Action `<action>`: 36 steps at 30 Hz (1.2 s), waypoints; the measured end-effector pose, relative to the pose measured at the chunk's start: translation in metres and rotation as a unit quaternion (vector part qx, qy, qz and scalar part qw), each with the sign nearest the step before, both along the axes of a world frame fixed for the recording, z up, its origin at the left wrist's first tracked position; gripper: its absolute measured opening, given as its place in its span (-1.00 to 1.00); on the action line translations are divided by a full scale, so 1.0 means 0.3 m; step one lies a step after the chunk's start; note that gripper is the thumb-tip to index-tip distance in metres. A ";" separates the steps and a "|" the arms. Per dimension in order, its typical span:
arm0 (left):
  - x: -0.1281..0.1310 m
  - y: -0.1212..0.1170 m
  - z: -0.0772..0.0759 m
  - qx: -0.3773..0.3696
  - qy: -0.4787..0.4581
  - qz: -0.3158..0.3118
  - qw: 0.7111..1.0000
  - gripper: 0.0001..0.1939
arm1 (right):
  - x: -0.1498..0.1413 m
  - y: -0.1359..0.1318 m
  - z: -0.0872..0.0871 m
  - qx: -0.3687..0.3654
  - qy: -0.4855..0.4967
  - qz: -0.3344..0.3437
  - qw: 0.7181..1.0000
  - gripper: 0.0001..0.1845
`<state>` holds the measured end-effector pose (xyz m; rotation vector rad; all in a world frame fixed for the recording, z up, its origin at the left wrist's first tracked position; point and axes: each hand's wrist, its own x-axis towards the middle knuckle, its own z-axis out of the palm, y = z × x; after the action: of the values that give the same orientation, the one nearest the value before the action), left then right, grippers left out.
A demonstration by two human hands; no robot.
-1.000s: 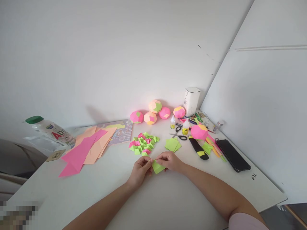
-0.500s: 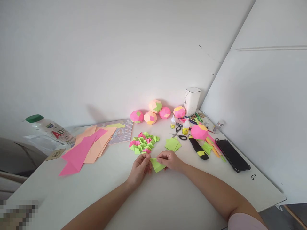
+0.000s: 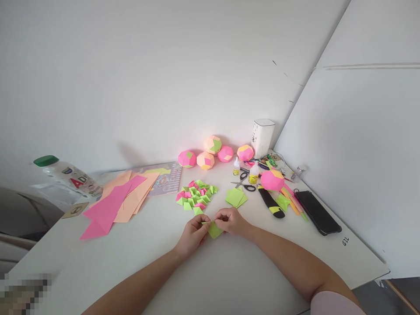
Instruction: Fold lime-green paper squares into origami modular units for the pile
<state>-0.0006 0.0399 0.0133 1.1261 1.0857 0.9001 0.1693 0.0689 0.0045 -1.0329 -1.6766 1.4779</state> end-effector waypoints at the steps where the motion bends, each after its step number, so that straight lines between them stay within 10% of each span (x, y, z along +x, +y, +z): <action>1: 0.000 -0.001 0.001 -0.002 -0.005 0.005 1.000 -0.74 | 0.000 0.001 0.001 -0.005 0.009 -0.004 1.000 -0.90; 36: -0.008 0.007 0.004 -0.007 -0.168 0.062 0.984 -0.72 | 0.011 0.022 0.012 -0.050 0.072 -0.049 0.995 -0.81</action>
<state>-0.0030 0.0418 0.0144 0.8618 0.8870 1.1339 0.1727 0.0756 0.0080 -1.0211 -1.4443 1.5463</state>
